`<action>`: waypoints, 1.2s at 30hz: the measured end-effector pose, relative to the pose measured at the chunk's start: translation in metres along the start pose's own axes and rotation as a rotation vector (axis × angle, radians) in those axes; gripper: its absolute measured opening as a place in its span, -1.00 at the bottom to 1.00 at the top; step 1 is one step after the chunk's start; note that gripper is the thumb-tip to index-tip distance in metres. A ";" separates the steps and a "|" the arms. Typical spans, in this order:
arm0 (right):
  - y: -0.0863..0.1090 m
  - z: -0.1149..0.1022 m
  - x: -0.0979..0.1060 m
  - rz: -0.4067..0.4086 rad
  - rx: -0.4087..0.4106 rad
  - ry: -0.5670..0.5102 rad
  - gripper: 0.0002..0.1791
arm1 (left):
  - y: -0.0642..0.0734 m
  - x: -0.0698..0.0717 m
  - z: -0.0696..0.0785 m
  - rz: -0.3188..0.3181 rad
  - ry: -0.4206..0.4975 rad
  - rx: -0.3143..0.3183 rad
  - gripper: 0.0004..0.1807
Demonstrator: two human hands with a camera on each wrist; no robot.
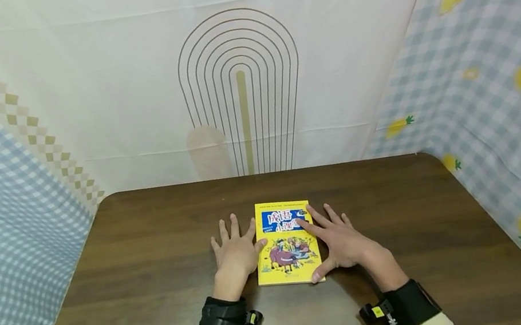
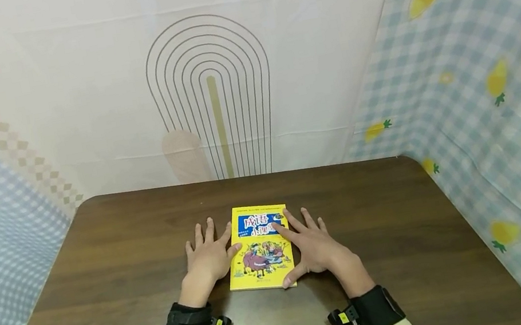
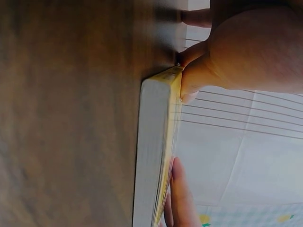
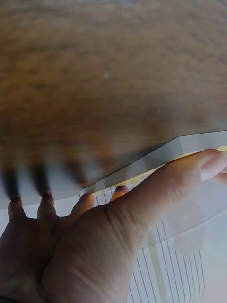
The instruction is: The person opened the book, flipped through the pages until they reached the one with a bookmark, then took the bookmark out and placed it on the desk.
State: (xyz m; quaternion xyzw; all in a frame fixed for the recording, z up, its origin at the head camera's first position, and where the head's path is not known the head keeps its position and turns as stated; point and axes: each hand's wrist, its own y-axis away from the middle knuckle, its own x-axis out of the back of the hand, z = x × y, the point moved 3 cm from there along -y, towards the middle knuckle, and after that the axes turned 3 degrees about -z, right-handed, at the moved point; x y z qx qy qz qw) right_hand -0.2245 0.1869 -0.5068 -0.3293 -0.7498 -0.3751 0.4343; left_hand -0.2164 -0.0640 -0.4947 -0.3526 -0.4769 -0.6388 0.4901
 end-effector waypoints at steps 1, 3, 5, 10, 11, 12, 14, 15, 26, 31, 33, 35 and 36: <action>-0.001 0.000 0.000 0.005 0.001 0.002 0.48 | 0.000 0.001 0.000 -0.001 -0.002 0.000 -0.27; -0.001 0.000 0.000 0.011 0.002 0.005 0.47 | -0.001 0.001 0.000 -0.001 -0.006 0.000 -0.28; -0.001 0.000 -0.001 0.013 -0.001 0.002 0.47 | 0.000 0.001 0.000 -0.002 -0.009 0.002 -0.28; 0.001 -0.001 -0.003 0.028 0.007 -0.009 0.46 | 0.000 -0.002 0.000 -0.013 -0.015 0.010 -0.27; 0.001 -0.001 -0.003 0.033 0.011 -0.010 0.45 | 0.000 -0.002 -0.001 -0.015 -0.015 0.012 -0.27; 0.001 -0.001 -0.003 0.038 0.014 -0.012 0.45 | 0.000 -0.002 -0.001 -0.015 -0.015 0.014 -0.27; 0.001 -0.001 -0.004 0.047 0.014 -0.016 0.44 | 0.000 -0.002 0.000 -0.008 -0.014 0.014 -0.27; 0.001 -0.001 -0.004 0.053 0.017 -0.018 0.44 | 0.000 -0.002 0.000 -0.008 -0.013 0.014 -0.27; 0.002 0.000 -0.006 0.069 0.010 -0.024 0.42 | 0.001 -0.002 0.002 0.003 -0.006 -0.005 -0.29; 0.000 0.000 -0.004 0.065 0.006 -0.014 0.42 | 0.001 0.000 0.001 0.001 0.000 -0.006 -0.29; -0.001 -0.001 -0.004 0.064 0.006 -0.012 0.42 | 0.001 0.001 0.000 0.001 0.001 -0.005 -0.29; -0.001 -0.001 -0.003 0.064 0.003 -0.013 0.41 | 0.000 0.001 0.000 0.004 0.003 -0.005 -0.29; -0.001 -0.002 -0.003 0.063 0.001 -0.013 0.41 | 0.000 0.002 -0.001 0.006 0.003 -0.004 -0.29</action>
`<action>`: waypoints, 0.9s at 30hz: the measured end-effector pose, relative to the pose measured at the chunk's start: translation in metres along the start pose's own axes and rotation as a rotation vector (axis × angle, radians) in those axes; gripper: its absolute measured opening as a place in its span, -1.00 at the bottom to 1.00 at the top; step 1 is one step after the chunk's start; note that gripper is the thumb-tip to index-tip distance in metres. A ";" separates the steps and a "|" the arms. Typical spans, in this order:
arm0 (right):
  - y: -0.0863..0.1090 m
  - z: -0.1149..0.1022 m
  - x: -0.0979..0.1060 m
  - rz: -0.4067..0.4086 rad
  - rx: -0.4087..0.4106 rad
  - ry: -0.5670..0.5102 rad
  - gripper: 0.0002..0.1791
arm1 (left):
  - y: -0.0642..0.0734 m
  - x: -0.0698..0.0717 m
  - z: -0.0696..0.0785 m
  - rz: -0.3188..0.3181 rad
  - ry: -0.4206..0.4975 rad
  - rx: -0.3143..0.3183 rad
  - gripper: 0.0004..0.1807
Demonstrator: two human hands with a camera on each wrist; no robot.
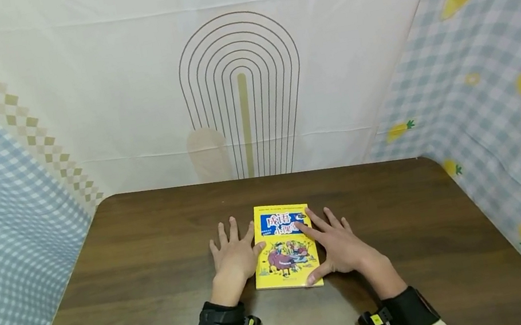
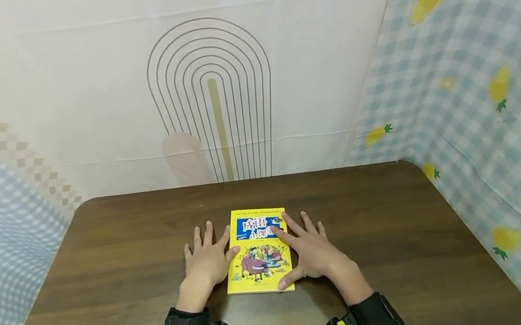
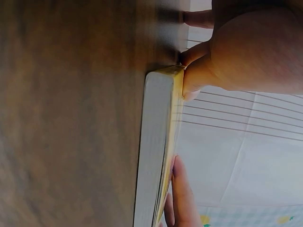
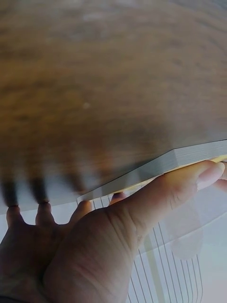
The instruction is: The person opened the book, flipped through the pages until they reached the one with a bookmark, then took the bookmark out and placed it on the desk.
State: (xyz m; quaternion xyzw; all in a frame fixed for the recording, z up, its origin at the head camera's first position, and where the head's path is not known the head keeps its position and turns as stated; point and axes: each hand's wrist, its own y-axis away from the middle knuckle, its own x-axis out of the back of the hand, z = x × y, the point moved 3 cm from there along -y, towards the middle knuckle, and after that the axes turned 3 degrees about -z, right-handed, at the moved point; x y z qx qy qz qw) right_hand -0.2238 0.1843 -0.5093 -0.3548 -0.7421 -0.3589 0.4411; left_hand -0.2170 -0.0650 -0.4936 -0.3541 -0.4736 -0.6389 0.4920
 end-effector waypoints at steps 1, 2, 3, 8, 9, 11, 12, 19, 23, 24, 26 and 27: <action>0.000 0.000 0.000 0.002 0.003 0.000 0.41 | 0.000 0.000 0.000 0.002 0.001 0.001 -0.29; -0.001 -0.001 0.000 0.004 0.005 -0.001 0.41 | 0.000 0.001 0.000 0.005 0.001 0.002 -0.29; -0.001 -0.001 0.000 0.005 0.006 -0.001 0.41 | 0.000 0.001 -0.001 0.009 0.000 0.003 -0.29; -0.003 -0.003 0.000 0.017 0.000 -0.002 0.39 | -0.001 0.002 -0.001 0.027 0.003 0.001 -0.30; -0.004 -0.003 0.000 0.019 -0.003 0.000 0.39 | -0.001 0.003 -0.002 0.028 0.004 -0.002 -0.29; -0.005 -0.003 -0.001 0.030 -0.010 0.002 0.39 | -0.001 0.003 -0.002 0.026 0.008 -0.009 -0.27; -0.005 -0.004 -0.001 0.032 -0.016 0.003 0.40 | -0.001 0.003 -0.002 0.025 0.012 -0.015 -0.25; -0.007 -0.005 -0.005 0.053 -0.035 -0.002 0.41 | -0.001 0.005 0.002 0.015 0.071 -0.098 -0.08; -0.007 -0.004 -0.006 0.060 -0.034 0.005 0.40 | 0.002 0.005 0.013 0.000 0.109 -0.203 0.04; -0.007 -0.004 -0.006 0.065 -0.033 0.004 0.40 | 0.003 0.004 0.016 -0.010 0.114 -0.225 0.08; -0.007 -0.004 -0.006 0.068 -0.035 0.008 0.40 | 0.006 0.003 0.021 -0.036 0.121 -0.253 0.16; -0.007 -0.004 -0.007 0.070 -0.036 0.007 0.39 | 0.007 0.003 0.023 -0.053 0.119 -0.261 0.21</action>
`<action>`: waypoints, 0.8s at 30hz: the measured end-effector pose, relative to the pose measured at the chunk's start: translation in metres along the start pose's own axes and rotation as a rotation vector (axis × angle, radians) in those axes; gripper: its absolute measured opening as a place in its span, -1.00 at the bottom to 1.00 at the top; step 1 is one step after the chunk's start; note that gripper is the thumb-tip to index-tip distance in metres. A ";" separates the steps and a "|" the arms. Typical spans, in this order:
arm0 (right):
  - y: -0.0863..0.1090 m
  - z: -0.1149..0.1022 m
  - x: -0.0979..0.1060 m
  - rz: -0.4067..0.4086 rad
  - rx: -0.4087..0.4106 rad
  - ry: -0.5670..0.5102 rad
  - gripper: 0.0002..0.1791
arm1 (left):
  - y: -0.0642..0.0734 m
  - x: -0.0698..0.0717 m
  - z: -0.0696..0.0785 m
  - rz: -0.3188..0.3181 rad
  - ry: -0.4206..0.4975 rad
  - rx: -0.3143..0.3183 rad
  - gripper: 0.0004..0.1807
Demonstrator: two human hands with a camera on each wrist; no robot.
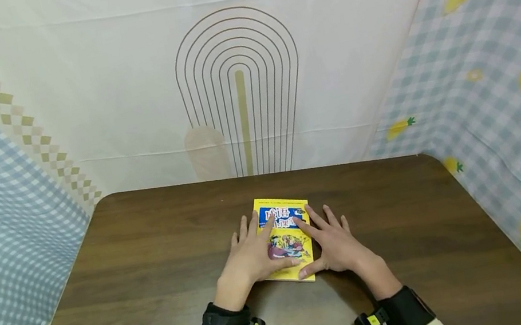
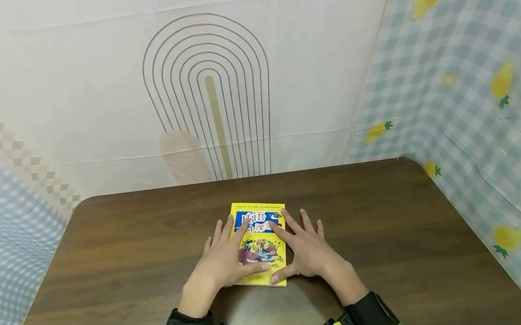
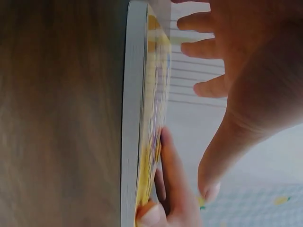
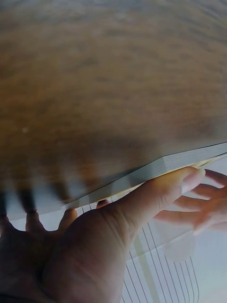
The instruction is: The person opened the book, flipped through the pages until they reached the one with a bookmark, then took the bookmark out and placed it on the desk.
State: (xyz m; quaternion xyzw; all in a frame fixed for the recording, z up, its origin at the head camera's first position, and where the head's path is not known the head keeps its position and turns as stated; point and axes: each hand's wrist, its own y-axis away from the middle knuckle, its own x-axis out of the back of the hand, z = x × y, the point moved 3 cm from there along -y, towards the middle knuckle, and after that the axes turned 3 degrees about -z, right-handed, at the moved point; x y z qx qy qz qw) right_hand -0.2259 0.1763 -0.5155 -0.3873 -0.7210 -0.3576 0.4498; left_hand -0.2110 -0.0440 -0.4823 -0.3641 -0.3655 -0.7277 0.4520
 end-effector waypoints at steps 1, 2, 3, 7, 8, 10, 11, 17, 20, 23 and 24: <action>-0.001 0.000 0.000 0.002 0.000 0.002 0.38 | 0.000 -0.001 0.002 -0.017 0.002 -0.002 0.24; -0.001 -0.001 0.000 0.004 0.001 0.003 0.37 | 0.001 -0.002 0.004 -0.033 0.003 -0.004 0.27; -0.002 -0.001 0.000 0.002 -0.002 0.001 0.37 | 0.001 -0.004 0.005 -0.050 0.002 -0.004 0.29; -0.002 -0.002 0.000 0.000 -0.004 0.003 0.35 | 0.001 -0.010 0.009 -0.092 -0.005 -0.006 0.35; -0.002 -0.002 0.000 0.002 -0.004 0.002 0.35 | 0.001 -0.012 0.009 -0.097 -0.015 -0.009 0.36; 0.000 -0.002 0.000 0.004 -0.001 -0.001 0.34 | 0.001 -0.015 0.010 -0.096 -0.030 -0.013 0.37; 0.000 -0.003 0.000 0.004 0.002 -0.002 0.33 | 0.001 -0.016 0.010 -0.094 -0.043 -0.013 0.38; 0.003 -0.002 0.000 0.024 0.017 0.005 0.31 | 0.001 -0.021 0.011 -0.067 -0.105 -0.025 0.37; 0.002 -0.002 -0.001 0.019 0.014 0.005 0.31 | 0.002 -0.022 0.012 -0.063 -0.126 -0.018 0.38; 0.000 -0.003 -0.001 0.009 0.011 0.003 0.30 | 0.002 -0.023 0.012 -0.054 -0.147 -0.007 0.38; 0.000 -0.003 -0.002 0.008 0.011 0.004 0.30 | 0.002 -0.024 0.012 -0.051 -0.152 -0.004 0.38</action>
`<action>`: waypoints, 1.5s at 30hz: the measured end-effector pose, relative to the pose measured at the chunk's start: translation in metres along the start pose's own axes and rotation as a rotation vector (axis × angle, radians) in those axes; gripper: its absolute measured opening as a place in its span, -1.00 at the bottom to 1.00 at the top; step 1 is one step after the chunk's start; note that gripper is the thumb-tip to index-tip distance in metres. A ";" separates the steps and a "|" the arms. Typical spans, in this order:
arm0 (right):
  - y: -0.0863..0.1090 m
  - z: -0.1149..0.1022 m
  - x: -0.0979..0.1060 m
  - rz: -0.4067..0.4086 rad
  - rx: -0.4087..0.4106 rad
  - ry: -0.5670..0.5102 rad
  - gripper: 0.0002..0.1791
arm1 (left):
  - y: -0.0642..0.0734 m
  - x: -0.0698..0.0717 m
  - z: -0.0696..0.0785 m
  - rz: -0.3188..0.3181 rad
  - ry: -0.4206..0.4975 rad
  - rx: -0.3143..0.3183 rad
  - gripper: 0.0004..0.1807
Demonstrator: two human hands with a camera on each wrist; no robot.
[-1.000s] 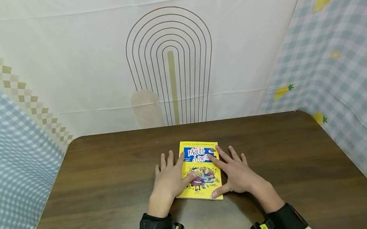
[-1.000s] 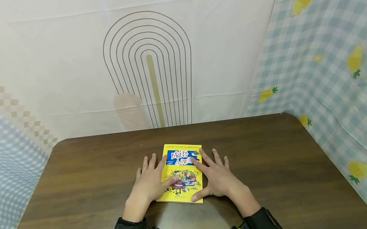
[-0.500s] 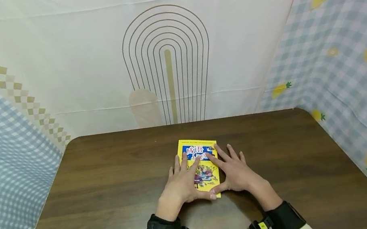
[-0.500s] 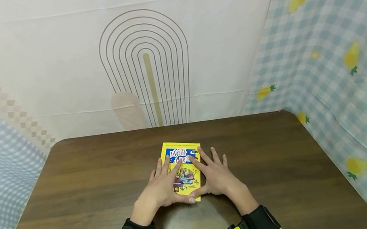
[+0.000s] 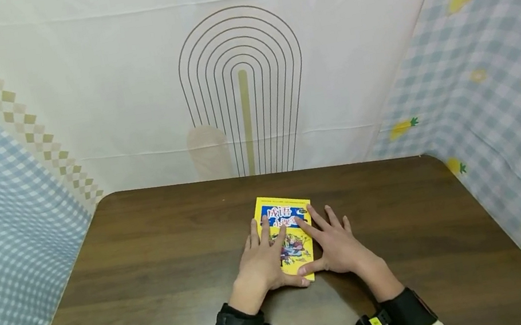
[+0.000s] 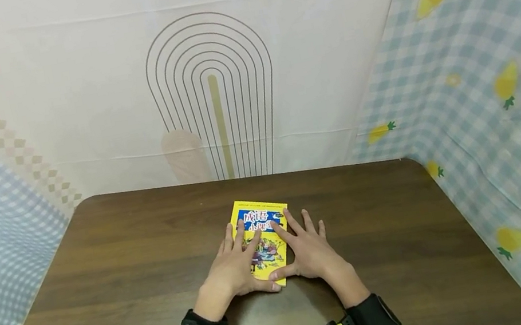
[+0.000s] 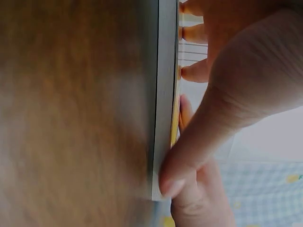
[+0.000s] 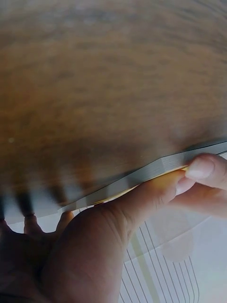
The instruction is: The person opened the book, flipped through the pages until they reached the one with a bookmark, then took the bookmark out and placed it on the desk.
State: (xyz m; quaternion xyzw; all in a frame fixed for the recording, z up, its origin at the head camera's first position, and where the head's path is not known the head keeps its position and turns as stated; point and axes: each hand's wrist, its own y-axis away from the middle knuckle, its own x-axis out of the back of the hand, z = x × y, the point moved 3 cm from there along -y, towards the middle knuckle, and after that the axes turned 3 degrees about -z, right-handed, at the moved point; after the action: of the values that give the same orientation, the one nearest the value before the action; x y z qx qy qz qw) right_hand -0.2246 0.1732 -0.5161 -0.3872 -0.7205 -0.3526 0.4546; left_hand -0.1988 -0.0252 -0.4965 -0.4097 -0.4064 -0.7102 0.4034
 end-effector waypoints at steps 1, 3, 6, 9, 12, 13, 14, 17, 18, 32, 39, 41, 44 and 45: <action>0.000 0.000 0.000 0.000 0.000 0.002 0.29 | 0.000 0.000 0.000 0.003 -0.004 0.002 0.38; 0.000 0.000 0.000 0.002 0.001 0.003 0.29 | 0.000 -0.001 0.001 0.007 -0.007 0.006 0.38; 0.000 -0.001 0.001 0.009 0.006 0.005 0.27 | 0.000 -0.001 0.001 0.008 -0.009 0.011 0.37; -0.001 -0.001 0.002 0.018 0.006 0.002 0.25 | -0.001 -0.001 0.001 0.008 -0.019 0.013 0.36; -0.001 -0.001 0.001 0.023 0.003 0.005 0.21 | -0.001 -0.001 0.001 0.008 -0.027 0.013 0.35; 0.000 -0.001 0.001 0.024 0.001 0.005 0.20 | -0.001 -0.001 0.001 0.009 -0.029 0.011 0.34; 0.000 -0.001 0.001 0.023 -0.002 0.004 0.20 | -0.001 -0.001 0.001 0.009 -0.030 0.011 0.34; 0.000 -0.001 0.001 0.024 -0.002 0.001 0.19 | 0.000 0.000 0.002 0.011 -0.028 0.010 0.33; -0.001 -0.001 0.001 0.025 -0.003 -0.003 0.19 | 0.000 0.000 0.003 0.013 -0.028 0.011 0.34; -0.001 -0.002 -0.001 0.029 0.000 -0.025 0.19 | 0.001 -0.004 0.003 0.022 -0.033 0.017 0.39; -0.001 -0.003 -0.001 0.022 -0.012 -0.035 0.19 | 0.002 -0.002 0.001 0.016 0.006 0.015 0.38; 0.000 -0.004 0.000 0.027 -0.015 -0.033 0.19 | 0.002 -0.002 0.001 0.018 0.008 0.009 0.38; 0.002 -0.004 0.001 0.026 -0.023 -0.036 0.20 | 0.001 -0.001 0.002 0.012 0.008 0.005 0.39; 0.002 -0.004 0.001 0.024 -0.027 -0.037 0.20 | 0.001 -0.002 0.002 0.010 0.008 0.005 0.39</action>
State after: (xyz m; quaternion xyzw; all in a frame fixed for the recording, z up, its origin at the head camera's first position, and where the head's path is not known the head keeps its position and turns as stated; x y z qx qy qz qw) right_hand -0.2213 0.1714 -0.5140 -0.4086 -0.7190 -0.3497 0.4401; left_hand -0.1968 -0.0229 -0.4969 -0.4078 -0.4044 -0.7089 0.4094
